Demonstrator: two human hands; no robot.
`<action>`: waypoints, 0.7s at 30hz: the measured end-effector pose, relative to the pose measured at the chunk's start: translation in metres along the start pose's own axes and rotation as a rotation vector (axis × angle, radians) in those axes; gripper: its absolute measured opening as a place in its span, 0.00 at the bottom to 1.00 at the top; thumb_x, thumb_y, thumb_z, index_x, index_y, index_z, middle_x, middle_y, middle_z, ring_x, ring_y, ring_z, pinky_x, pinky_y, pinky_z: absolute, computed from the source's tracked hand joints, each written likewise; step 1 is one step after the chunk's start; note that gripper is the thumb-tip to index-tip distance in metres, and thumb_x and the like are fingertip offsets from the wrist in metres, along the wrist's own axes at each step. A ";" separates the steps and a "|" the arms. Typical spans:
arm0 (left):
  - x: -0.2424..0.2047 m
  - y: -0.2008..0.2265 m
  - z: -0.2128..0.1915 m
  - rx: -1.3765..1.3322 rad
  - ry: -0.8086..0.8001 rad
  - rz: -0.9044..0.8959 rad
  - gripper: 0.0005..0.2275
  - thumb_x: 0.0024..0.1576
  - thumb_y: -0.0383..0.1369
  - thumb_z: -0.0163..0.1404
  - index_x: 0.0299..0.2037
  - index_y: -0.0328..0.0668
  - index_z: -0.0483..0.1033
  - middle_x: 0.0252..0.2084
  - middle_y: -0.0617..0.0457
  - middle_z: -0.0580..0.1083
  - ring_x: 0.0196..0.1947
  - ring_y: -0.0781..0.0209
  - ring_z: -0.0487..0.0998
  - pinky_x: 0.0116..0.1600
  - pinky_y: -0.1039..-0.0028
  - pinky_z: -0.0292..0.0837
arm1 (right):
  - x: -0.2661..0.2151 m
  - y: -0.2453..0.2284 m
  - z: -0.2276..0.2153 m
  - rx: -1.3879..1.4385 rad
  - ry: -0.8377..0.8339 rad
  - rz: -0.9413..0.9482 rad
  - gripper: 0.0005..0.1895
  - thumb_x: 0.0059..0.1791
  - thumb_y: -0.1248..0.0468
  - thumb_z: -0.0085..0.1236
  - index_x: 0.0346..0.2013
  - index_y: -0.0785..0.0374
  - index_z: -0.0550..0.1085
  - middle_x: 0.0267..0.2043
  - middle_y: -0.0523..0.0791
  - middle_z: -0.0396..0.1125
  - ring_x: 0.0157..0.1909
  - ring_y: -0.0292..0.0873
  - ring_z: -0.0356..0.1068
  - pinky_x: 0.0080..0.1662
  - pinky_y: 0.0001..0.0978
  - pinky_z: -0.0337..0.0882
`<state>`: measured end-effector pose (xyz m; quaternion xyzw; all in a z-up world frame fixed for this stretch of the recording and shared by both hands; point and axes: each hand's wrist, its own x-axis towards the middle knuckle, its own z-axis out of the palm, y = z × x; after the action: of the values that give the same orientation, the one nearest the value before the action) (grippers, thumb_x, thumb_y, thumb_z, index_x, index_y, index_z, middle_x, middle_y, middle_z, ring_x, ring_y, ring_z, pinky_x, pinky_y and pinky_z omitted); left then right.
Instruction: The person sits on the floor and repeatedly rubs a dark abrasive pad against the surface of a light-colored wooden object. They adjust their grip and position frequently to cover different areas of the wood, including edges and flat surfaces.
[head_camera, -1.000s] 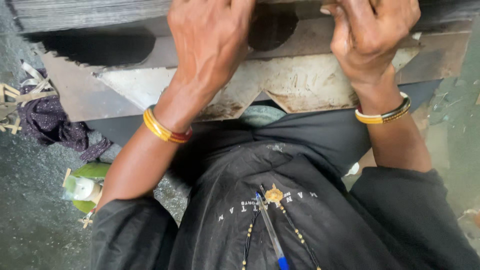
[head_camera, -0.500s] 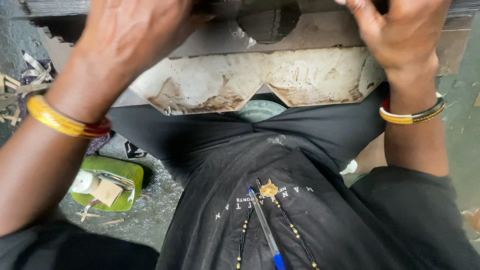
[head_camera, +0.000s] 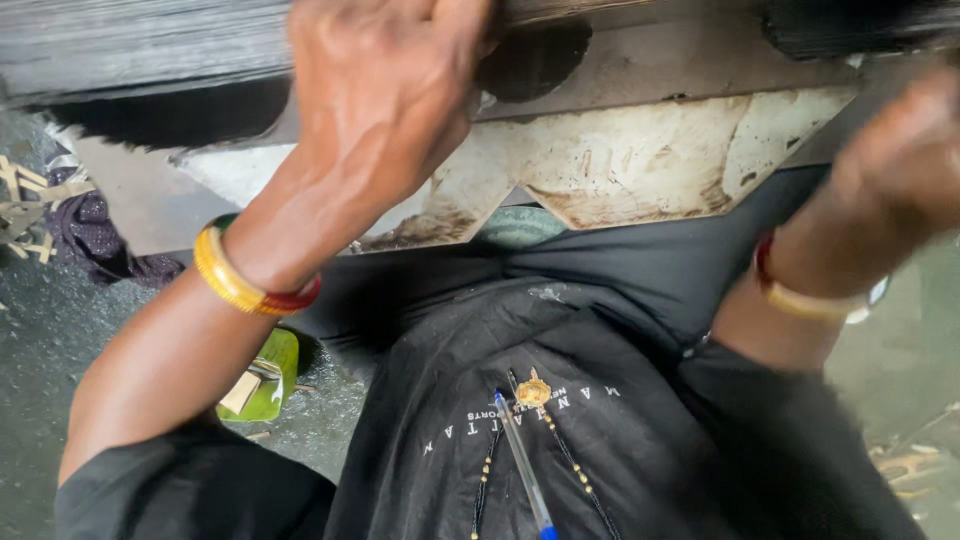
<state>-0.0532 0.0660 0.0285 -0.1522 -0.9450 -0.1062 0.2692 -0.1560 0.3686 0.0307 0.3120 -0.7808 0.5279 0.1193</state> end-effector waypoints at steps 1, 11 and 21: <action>0.002 0.000 -0.002 -0.016 -0.013 -0.004 0.10 0.45 0.20 0.52 0.36 0.39 0.70 0.26 0.51 0.68 0.29 0.52 0.73 0.34 0.64 0.64 | -0.011 -0.003 -0.002 0.104 0.050 0.023 0.09 0.57 0.77 0.59 0.47 0.67 0.67 0.40 0.55 0.71 0.43 0.51 0.76 0.49 0.46 0.78; 0.004 -0.002 -0.022 -0.053 -0.140 -0.011 0.10 0.52 0.19 0.52 0.42 0.35 0.70 0.30 0.49 0.69 0.30 0.51 0.73 0.37 0.66 0.65 | -0.068 0.012 0.053 0.423 0.173 0.125 0.11 0.60 0.78 0.58 0.50 0.69 0.64 0.43 0.58 0.72 0.46 0.53 0.78 0.49 0.44 0.82; 0.009 -0.001 -0.021 -0.042 -0.105 -0.002 0.11 0.50 0.20 0.53 0.44 0.34 0.71 0.31 0.49 0.69 0.29 0.52 0.71 0.36 0.67 0.64 | -0.015 0.032 0.028 0.322 -0.255 -0.108 0.10 0.61 0.85 0.50 0.52 0.73 0.64 0.47 0.59 0.70 0.52 0.56 0.79 0.45 0.35 0.79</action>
<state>-0.0504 0.0607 0.0508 -0.1621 -0.9556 -0.1182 0.2158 -0.1599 0.3569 -0.0131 0.4327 -0.6773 0.5950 -0.0040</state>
